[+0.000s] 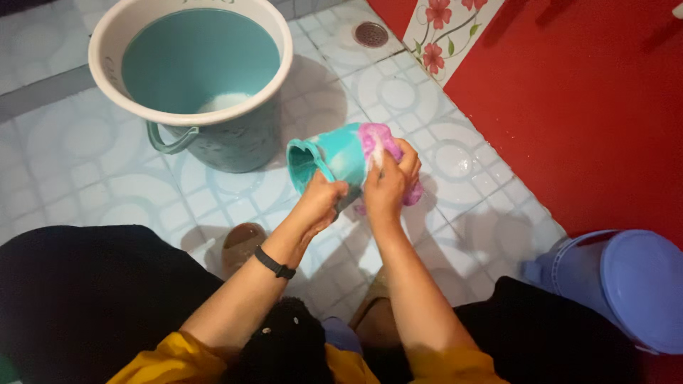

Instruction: The person scrubs the exterior and interior of a teal plastic pitcher using a pink cloth. They repeatedly dip the cloth into a large bucket of soapy water to rinse and re-wet it while cleaning the pitcher.

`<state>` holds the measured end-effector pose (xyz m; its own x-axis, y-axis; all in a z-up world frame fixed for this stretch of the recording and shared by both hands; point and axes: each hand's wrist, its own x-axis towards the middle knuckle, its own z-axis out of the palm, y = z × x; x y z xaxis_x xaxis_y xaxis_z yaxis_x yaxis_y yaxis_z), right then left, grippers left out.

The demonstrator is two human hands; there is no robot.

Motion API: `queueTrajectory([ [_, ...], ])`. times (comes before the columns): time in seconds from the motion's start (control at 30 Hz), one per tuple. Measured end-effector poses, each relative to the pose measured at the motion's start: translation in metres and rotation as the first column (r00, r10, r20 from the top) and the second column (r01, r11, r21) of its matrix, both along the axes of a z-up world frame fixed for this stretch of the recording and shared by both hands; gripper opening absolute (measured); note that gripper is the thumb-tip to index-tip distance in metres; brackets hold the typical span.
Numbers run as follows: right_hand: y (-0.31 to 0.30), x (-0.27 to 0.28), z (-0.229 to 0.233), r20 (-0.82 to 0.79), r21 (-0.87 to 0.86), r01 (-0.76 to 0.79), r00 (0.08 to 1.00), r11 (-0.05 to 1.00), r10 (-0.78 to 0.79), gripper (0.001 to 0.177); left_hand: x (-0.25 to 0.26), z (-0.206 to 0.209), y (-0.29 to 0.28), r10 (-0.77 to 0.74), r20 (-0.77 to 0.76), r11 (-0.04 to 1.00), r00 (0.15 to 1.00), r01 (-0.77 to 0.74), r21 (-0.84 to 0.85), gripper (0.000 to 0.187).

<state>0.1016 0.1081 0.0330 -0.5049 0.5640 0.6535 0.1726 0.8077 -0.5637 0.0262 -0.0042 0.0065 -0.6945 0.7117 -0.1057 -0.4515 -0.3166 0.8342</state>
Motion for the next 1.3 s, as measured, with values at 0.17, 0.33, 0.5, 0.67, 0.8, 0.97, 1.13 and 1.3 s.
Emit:
queueTrajectory([
  [0.17, -0.053, 0.002, -0.012, -0.057, 0.009, -0.229, 0.972, 0.973, 0.229, 0.028, -0.022, 0.012, -0.007, 0.019, 0.141, 0.988, 0.990, -0.041, 0.151, 0.060],
  [0.33, 0.010, -0.004, -0.011, 0.012, -0.174, -0.020, 1.000, 0.985, 0.022, 0.028, 0.004, 0.016, -0.008, -0.066, 0.064, 0.997, 0.996, 0.068, -0.033, 0.064],
  [0.5, -0.019, 0.003, -0.014, 0.039, 0.031, -0.071, 0.997, 0.997, 0.070, 0.030, -0.015, 0.007, -0.010, -0.073, 0.052, 0.995, 0.996, 0.076, -0.062, 0.051],
  [0.67, 0.000, -0.007, -0.020, 0.091, 0.051, -0.111, 0.990, 0.993, 0.106, 0.034, -0.012, -0.003, -0.011, -0.062, -0.054, 0.993, 0.997, 0.056, -0.101, 0.049],
  [0.8, 0.016, 0.002, -0.025, 0.138, -0.120, -0.028, 0.989, 0.992, 0.045, 0.030, -0.014, -0.008, -0.012, -0.255, -0.427, 0.923, 0.867, 0.087, -0.374, 0.030],
  [0.97, -0.032, 0.008, -0.022, 0.052, -0.054, -0.276, 0.959, 0.960, 0.279, 0.028, -0.037, -0.008, -0.026, -0.265, -0.211, 0.922, 0.941, 0.183, -0.342, 0.021],
  [1.13, 0.034, 0.001, -0.010, 0.163, -0.057, -0.045, 0.985, 0.997, 0.054, 0.025, -0.019, -0.001, -0.028, -0.389, -0.347, 0.909, 0.853, 0.292, -0.298, 0.026],
  [1.3, 0.097, 0.039, 0.010, -0.548, -0.800, -0.529, 0.836, 0.281, 0.015, 0.038, -0.031, 0.041, -0.041, -0.219, -0.205, 0.974, 0.954, 0.201, -0.106, 0.034],
])
